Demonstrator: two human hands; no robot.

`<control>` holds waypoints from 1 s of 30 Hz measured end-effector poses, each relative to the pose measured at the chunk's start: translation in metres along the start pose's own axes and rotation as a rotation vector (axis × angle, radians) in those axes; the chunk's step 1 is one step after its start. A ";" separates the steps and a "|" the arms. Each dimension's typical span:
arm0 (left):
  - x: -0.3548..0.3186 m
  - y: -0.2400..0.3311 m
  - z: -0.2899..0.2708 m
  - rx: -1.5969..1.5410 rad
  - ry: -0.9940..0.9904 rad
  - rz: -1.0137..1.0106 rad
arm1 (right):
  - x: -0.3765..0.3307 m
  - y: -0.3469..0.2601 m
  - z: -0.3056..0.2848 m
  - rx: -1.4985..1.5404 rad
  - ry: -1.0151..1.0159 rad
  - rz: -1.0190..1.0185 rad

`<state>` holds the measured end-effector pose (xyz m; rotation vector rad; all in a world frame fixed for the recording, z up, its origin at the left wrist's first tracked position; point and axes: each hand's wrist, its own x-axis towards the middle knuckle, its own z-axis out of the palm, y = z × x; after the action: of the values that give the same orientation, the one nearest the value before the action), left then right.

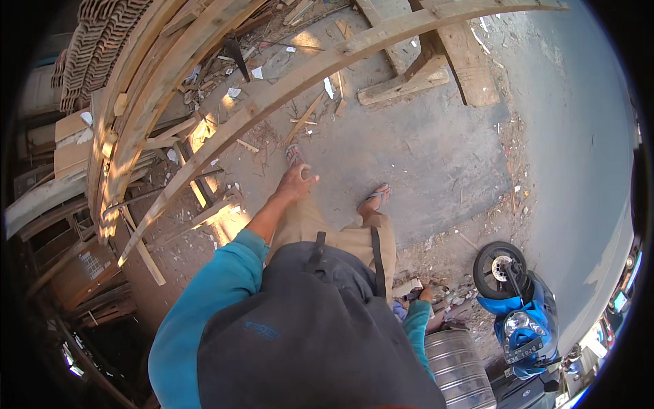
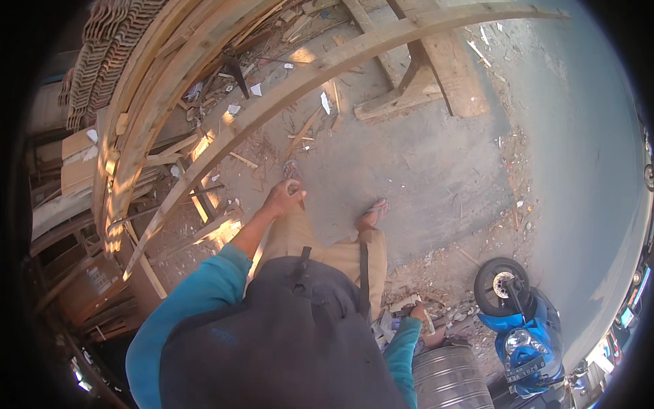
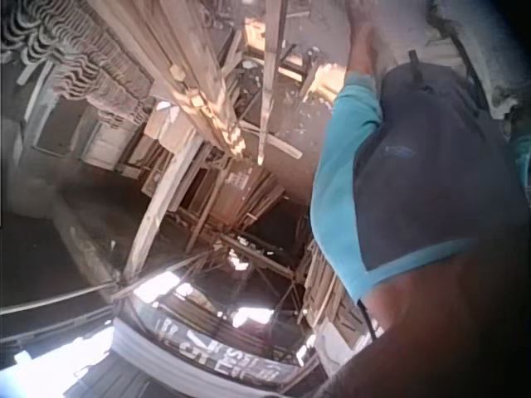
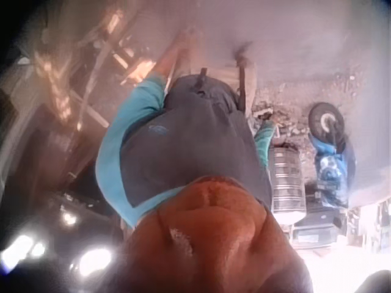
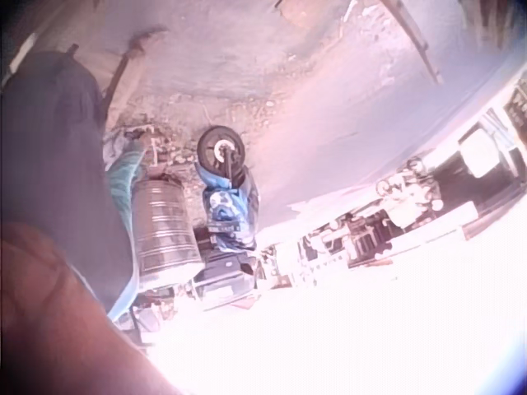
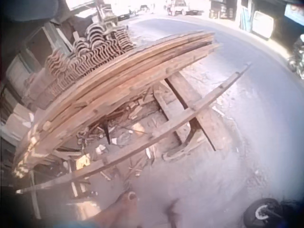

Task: The person pulls nails from wooden planks using the claw of a hammer, repositioning the planks by hand.

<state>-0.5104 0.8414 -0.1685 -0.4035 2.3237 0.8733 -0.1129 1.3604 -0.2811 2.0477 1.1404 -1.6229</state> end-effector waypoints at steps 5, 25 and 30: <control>0.157 -0.076 0.092 0.251 -0.124 -0.011 | -0.072 -0.008 0.141 0.227 0.178 -0.177; 0.521 -0.160 0.266 0.670 0.171 0.430 | -0.064 -0.057 0.388 -0.930 -0.458 -0.386; 0.509 -0.141 0.256 0.630 0.184 0.336 | -0.058 -0.058 0.393 -0.826 -0.320 -0.455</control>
<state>-0.7195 0.8771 -0.7154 0.1882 2.7217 0.2075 -0.4278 1.1179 -0.3412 1.0226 1.8254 -1.2418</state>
